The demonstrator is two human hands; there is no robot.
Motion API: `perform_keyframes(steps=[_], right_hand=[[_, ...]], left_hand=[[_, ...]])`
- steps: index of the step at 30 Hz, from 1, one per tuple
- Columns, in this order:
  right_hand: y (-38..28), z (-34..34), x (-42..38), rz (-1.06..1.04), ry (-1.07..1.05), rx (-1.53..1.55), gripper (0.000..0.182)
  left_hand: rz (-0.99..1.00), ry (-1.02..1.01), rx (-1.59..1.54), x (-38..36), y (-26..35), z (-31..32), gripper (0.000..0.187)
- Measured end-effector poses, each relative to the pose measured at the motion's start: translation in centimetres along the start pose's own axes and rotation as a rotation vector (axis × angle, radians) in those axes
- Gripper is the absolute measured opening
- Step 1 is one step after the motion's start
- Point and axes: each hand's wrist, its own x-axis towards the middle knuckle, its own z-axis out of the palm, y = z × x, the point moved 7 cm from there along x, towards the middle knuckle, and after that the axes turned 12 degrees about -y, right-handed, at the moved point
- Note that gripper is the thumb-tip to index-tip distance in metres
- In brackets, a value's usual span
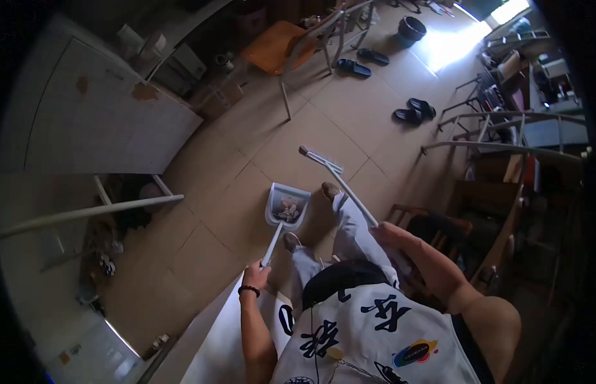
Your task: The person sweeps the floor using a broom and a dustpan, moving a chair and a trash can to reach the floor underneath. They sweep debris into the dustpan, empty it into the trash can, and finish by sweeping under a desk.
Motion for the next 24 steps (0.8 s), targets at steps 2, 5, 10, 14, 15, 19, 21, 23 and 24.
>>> perform_keyframes(steps=[2, 5, 10, 14, 15, 19, 21, 23, 24], right_hand=[[-0.2, -5.6, 3.3, 0.24, 0.04, -0.048, 0.039], [-5.2, -10.2, 11.1, -0.172, -0.044, -0.298, 0.026], [-19.0, -15.4, 23.9, -0.012, 0.209, -0.622, 0.03], [-24.7, -13.5, 31.1, -0.003, 0.275, -0.685, 0.029], [-24.5, -13.0, 32.1, 0.027, 0.284, -0.678, 0.029], [-14.5, -9.4, 31.9, 0.244, -0.149, -1.037, 0.025], [-11.5, -7.8, 26.4, 0.387, -0.255, -1.036, 0.026], [-4.3, -6.8, 25.1, 0.233, -0.575, -1.028, 0.022], [-1.0, -6.3, 24.2, 0.155, -0.729, -0.997, 0.028]], left_hand=[[-0.105, 0.066, -0.034, 0.1, -2.5, 1.9, 0.044], [-0.287, 0.143, -0.249, -0.3, -2.5, 3.9, 0.035], [-0.418, 0.233, -0.352, 2.1, -1.1, 4.6, 0.028], [-0.358, 0.28, -0.507, 2.9, -1.3, 3.7, 0.031], [-0.377, 0.284, -0.517, 2.4, -1.4, 3.5, 0.031], [-0.538, 0.249, -0.46, 1.9, -1.7, 5.1, 0.034], [-0.523, 0.27, -0.32, 2.0, -1.9, 6.5, 0.035], [-0.5, 0.274, -0.348, 1.3, 1.0, 6.0, 0.034], [-0.487, 0.264, -0.344, 1.2, 2.2, 5.6, 0.033]])
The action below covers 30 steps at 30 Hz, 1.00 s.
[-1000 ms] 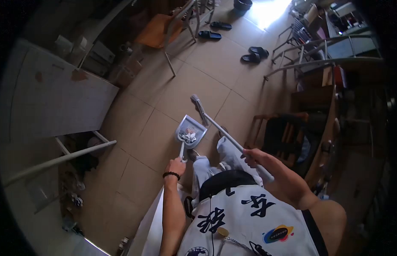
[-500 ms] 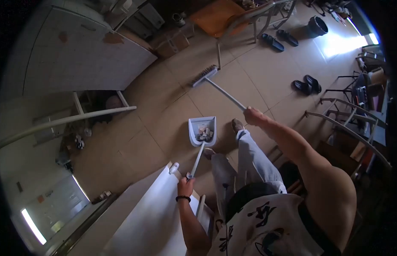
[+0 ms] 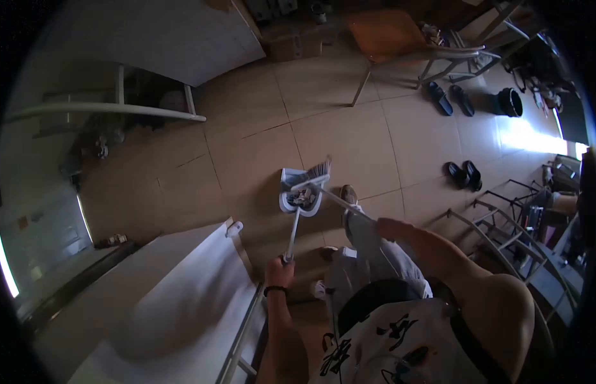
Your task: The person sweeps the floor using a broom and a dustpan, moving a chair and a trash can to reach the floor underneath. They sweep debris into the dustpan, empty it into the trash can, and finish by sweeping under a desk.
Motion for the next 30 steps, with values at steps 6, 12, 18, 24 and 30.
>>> perform_keyframes(steps=[6, 12, 18, 24, 30], right_hand=[[-7.7, 3.3, -13.1, -0.016, -0.011, 0.215, 0.014], [-12.1, -5.7, -13.0, 0.04, 0.341, 0.424, 0.025], [-17.6, -17.2, -2.8, -0.064, 0.512, 0.486, 0.033], [-21.8, -21.7, 3.3, -0.149, 0.695, 0.781, 0.032], [-19.3, -19.3, 14.2, 0.115, 0.537, -0.593, 0.023]], left_hand=[[-0.028, 0.011, -0.107, -0.8, -0.1, 0.3, 0.033], [-0.045, 0.047, -0.158, 0.5, -3.9, 2.1, 0.034], [-0.026, 0.011, -0.149, -2.9, -4.3, 0.4, 0.033], [0.102, 0.169, -0.259, -6.7, -13.9, 0.9, 0.026], [0.145, 0.154, -0.318, -6.3, -20.9, 1.2, 0.026]])
